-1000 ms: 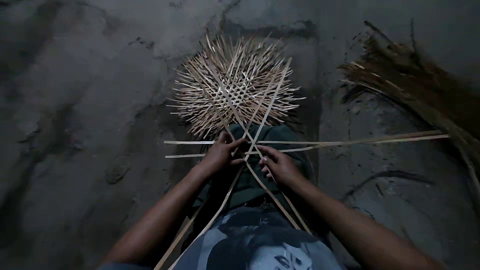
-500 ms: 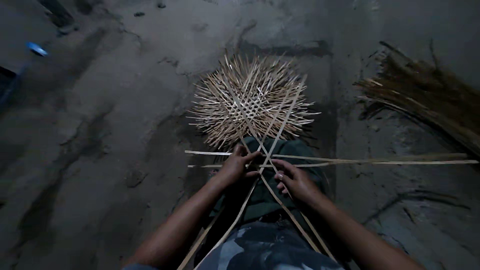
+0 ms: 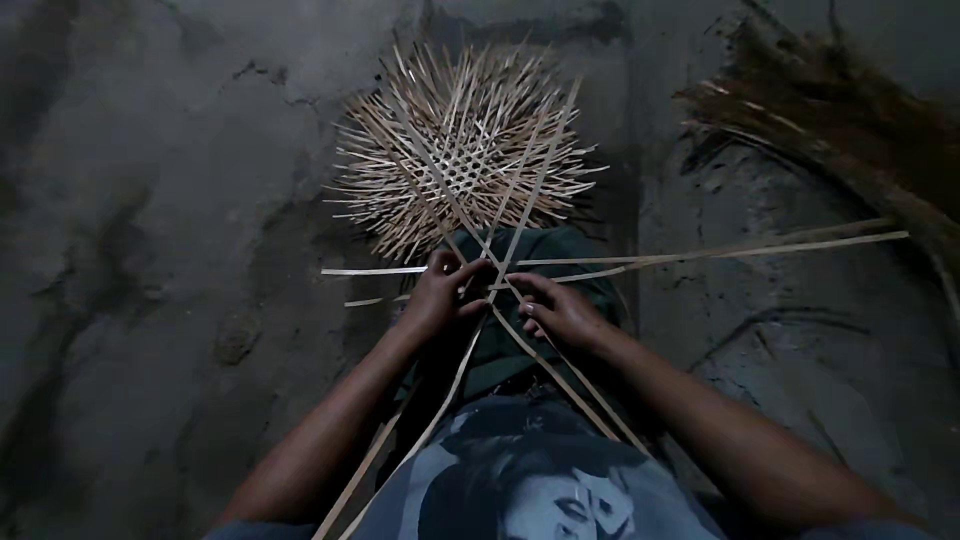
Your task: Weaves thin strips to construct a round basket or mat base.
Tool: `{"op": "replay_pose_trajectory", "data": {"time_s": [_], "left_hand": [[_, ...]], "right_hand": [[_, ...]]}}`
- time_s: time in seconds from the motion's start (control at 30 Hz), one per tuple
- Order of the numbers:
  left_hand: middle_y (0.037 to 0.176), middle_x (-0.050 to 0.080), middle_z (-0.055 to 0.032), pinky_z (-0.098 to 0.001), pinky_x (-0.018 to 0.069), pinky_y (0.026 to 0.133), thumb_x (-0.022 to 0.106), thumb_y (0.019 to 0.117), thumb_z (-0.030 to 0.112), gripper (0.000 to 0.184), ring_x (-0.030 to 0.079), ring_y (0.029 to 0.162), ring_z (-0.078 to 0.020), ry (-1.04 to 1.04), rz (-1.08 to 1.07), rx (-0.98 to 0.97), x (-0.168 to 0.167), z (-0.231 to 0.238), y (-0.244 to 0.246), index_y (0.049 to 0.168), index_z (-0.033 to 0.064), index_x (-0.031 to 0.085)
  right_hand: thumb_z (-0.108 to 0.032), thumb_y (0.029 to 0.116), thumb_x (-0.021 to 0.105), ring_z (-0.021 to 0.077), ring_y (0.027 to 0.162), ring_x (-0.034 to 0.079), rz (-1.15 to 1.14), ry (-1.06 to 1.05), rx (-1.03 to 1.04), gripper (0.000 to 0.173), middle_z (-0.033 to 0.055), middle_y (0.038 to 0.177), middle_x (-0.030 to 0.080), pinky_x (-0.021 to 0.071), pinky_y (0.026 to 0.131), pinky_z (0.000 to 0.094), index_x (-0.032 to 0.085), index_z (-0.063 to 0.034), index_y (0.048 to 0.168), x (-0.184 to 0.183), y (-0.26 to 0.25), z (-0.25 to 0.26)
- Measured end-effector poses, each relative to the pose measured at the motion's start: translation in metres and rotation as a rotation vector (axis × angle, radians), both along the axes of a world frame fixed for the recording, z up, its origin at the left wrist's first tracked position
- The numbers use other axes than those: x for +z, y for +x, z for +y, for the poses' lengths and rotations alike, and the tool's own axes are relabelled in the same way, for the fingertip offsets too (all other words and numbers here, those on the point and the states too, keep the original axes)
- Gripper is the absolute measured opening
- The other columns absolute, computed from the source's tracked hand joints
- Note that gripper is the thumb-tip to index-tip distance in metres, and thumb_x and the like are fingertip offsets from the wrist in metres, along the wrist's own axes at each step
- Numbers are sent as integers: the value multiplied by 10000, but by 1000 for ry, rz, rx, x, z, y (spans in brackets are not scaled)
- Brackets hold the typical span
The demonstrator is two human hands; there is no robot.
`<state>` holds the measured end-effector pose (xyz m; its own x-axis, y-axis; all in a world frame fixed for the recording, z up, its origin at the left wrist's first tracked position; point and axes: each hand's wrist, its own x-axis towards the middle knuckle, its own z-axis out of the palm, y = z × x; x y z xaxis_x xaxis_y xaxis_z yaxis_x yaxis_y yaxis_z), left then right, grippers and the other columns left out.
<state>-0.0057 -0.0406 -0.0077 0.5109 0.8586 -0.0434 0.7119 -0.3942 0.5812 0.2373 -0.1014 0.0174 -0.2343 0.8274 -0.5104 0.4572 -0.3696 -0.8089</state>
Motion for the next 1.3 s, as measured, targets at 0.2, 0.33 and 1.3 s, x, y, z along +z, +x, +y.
{"op": "replay_pose_trajectory", "data": {"time_s": [0.2,0.33,1.3], "left_hand": [[1380,500,-152,-470,595,793,842,835,395,611,647,1007,-261,18,-20,30,-4,-2,0,1389,331,594],[1398,481,-143,-469,589,788,844,837,395,600,638,1002,-258,10,-14,42,-2,-3,0,1378,341,590],[1179,698,-212,-604,501,978,609,1021,150,422,672,1109,-383,-318,281,-443,42,65,64,1439,112,564]], "right_hand": [[-132,1077,507,169,816,732,2,40,33,469,69,1106,708,637,740,353,470,-297,1514,-6,1,-1],[-112,1075,499,167,804,727,-1,49,34,481,67,1092,707,632,728,351,471,-312,1511,-9,0,-1],[-137,1026,612,154,866,713,43,493,-504,195,83,1087,704,620,789,371,593,-51,1200,-22,-39,10]]}}
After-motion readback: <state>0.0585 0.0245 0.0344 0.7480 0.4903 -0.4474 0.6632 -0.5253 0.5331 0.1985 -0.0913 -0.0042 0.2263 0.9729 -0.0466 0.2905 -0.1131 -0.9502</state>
